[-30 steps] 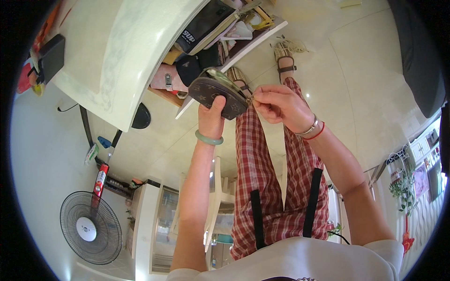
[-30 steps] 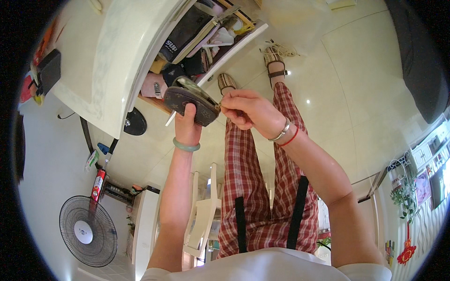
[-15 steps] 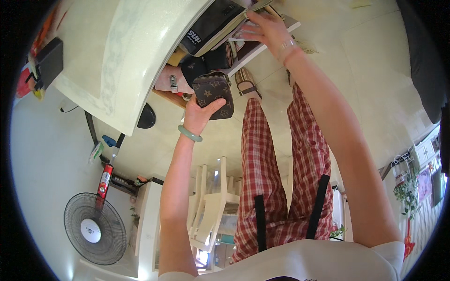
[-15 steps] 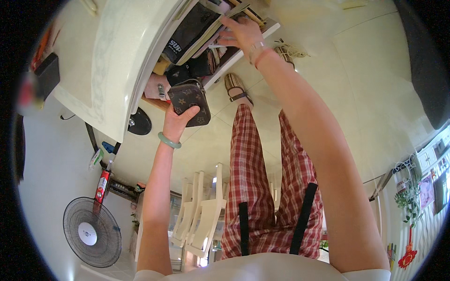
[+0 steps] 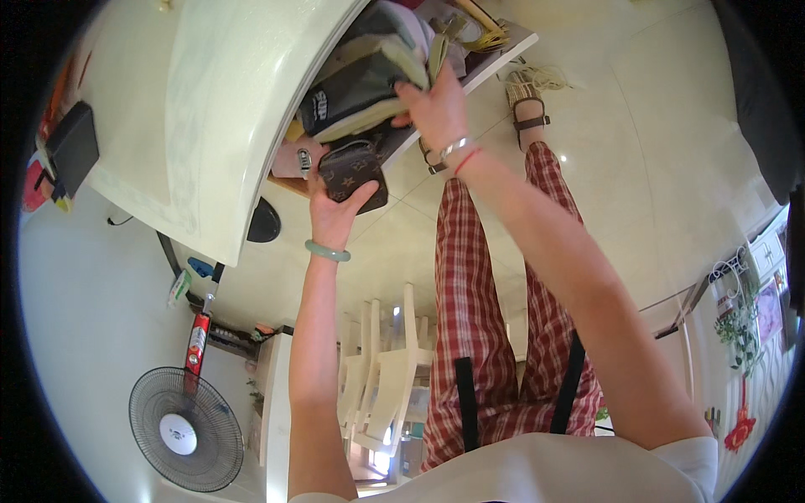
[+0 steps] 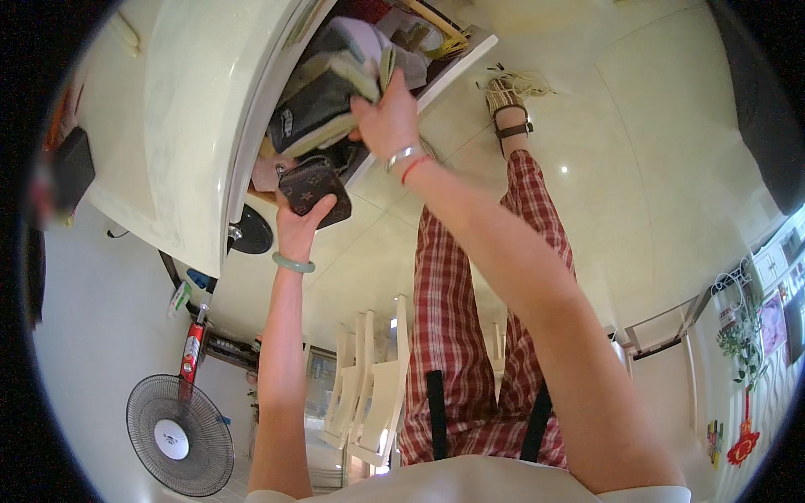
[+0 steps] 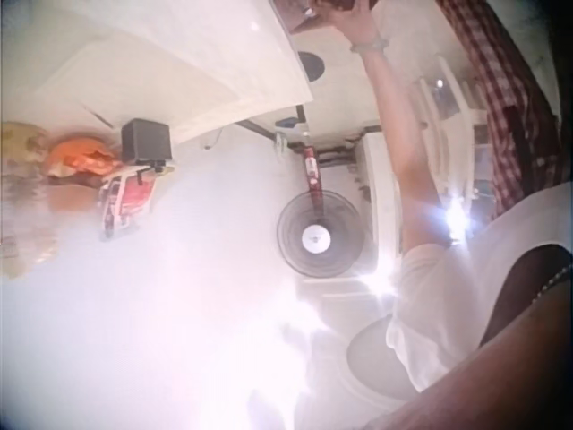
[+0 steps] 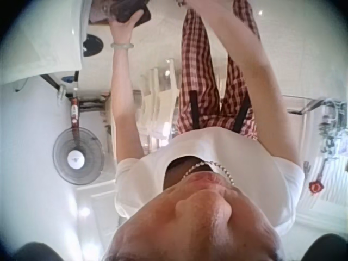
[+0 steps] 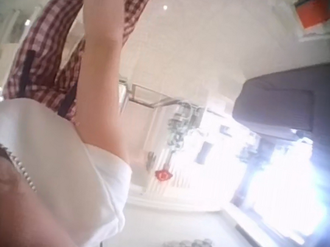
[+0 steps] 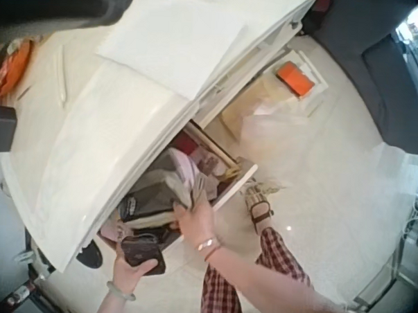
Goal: The person organizes a cluttered drawer by removing various items, including a wallet, pouches, and red envelopes. They inspect the contents of the red envelopes, placing some money into a pouch, and then return the items to the drawer.
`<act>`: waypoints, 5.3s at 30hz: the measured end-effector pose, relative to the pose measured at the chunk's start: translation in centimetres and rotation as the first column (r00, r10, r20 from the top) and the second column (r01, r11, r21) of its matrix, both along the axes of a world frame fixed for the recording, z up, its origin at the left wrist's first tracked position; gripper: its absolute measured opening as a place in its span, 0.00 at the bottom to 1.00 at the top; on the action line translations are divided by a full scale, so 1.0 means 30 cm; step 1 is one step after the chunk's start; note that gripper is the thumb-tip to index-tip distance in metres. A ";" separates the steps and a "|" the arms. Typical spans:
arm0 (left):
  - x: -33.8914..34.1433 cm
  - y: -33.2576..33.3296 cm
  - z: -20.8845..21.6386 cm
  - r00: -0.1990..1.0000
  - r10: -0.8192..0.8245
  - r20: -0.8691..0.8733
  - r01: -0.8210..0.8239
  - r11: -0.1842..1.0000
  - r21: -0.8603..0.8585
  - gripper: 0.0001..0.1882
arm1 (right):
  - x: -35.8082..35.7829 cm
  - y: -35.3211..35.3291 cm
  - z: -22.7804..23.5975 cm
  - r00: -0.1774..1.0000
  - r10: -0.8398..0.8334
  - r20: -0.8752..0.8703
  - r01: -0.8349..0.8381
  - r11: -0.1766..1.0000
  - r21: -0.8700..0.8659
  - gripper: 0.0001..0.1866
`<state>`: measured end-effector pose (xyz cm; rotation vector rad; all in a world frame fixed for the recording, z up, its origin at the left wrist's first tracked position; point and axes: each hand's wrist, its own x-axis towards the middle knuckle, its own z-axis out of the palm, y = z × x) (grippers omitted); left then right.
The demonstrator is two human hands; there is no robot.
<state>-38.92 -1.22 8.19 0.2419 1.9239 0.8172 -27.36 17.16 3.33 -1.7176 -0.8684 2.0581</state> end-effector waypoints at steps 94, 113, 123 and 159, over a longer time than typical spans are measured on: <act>0.752 0.425 -0.828 0.932 -0.353 -0.085 0.362 0.920 0.152 0.18 | 1.138 0.506 -0.600 0.912 -0.190 0.364 -0.084 0.781 0.619 0.15; 0.103 0.217 -0.112 0.317 -0.329 -0.890 0.730 0.684 0.007 0.33 | 1.601 1.034 -0.916 -0.048 -0.140 0.989 -0.780 0.624 0.050 0.26; -0.034 0.086 -0.105 0.569 -0.585 -0.578 0.665 0.740 -0.095 0.48 | 0.374 0.510 -0.032 0.578 0.777 0.248 -0.636 0.239 0.734 0.17; 0.527 0.042 -0.554 0.745 -0.665 0.044 0.619 0.715 0.325 0.48 | 0.001 0.169 -0.079 0.374 0.898 -0.230 -0.724 0.438 0.532 0.34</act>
